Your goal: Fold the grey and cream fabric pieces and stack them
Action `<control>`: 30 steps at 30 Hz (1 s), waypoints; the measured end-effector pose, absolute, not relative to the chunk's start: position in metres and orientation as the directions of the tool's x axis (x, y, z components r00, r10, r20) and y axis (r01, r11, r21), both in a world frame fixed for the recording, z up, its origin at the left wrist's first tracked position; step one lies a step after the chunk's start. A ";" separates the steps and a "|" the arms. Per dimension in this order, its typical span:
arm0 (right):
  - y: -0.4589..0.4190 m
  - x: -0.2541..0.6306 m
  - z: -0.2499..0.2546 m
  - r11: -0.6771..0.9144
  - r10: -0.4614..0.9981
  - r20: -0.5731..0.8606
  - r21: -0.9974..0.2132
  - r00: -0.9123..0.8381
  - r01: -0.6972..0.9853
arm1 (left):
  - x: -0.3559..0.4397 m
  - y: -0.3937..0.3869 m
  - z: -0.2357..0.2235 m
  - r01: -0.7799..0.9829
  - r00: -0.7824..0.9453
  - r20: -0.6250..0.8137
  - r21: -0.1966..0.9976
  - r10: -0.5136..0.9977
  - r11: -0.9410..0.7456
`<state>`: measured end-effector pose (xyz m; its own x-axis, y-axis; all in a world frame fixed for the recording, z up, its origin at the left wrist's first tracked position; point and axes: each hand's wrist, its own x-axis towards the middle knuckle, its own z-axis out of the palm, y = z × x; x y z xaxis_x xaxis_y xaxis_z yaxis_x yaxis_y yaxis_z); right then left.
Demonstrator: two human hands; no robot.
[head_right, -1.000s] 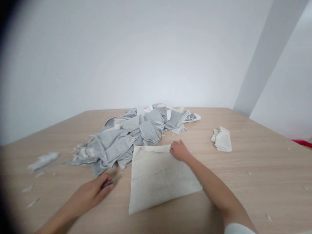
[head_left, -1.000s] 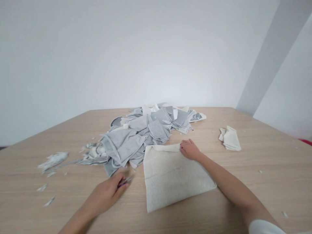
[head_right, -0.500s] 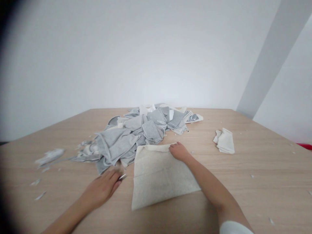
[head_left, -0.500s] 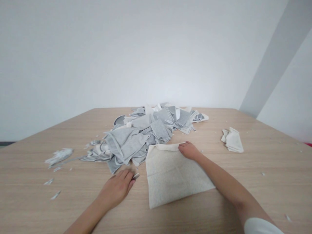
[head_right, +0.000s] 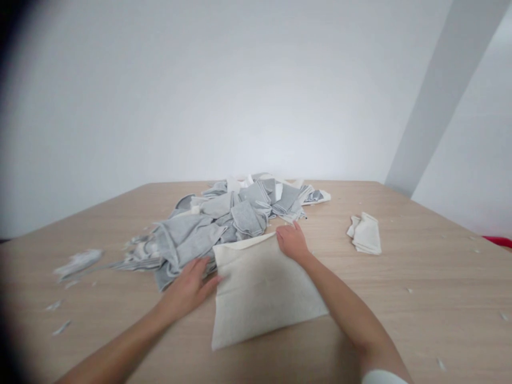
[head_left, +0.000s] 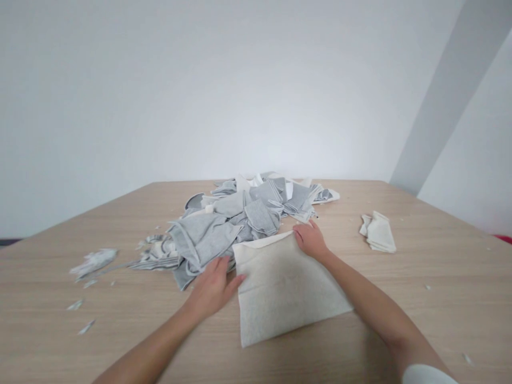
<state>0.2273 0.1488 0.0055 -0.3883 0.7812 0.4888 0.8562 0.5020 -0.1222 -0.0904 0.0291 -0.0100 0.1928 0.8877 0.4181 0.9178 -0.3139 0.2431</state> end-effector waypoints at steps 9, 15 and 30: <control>0.137 0.236 0.031 0.485 0.751 0.606 -0.237 -0.262 0.842 | -0.067 0.058 -0.017 0.687 0.182 0.363 0.618 0.914 -0.382; 0.135 0.252 0.042 0.598 0.680 0.612 -0.144 -0.404 0.789 | -0.054 0.052 0.010 0.427 -0.162 0.421 0.845 0.893 -0.321; 0.073 0.165 0.030 0.813 0.448 0.615 0.021 -0.649 0.582 | -0.002 0.051 0.078 0.847 0.067 0.533 0.416 0.844 -0.330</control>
<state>0.1649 0.0731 0.0304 -0.6488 0.4481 0.6150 0.5818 0.8130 0.0214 -0.0017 0.0506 0.0779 0.0668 0.8437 0.5327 0.8473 -0.3299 0.4163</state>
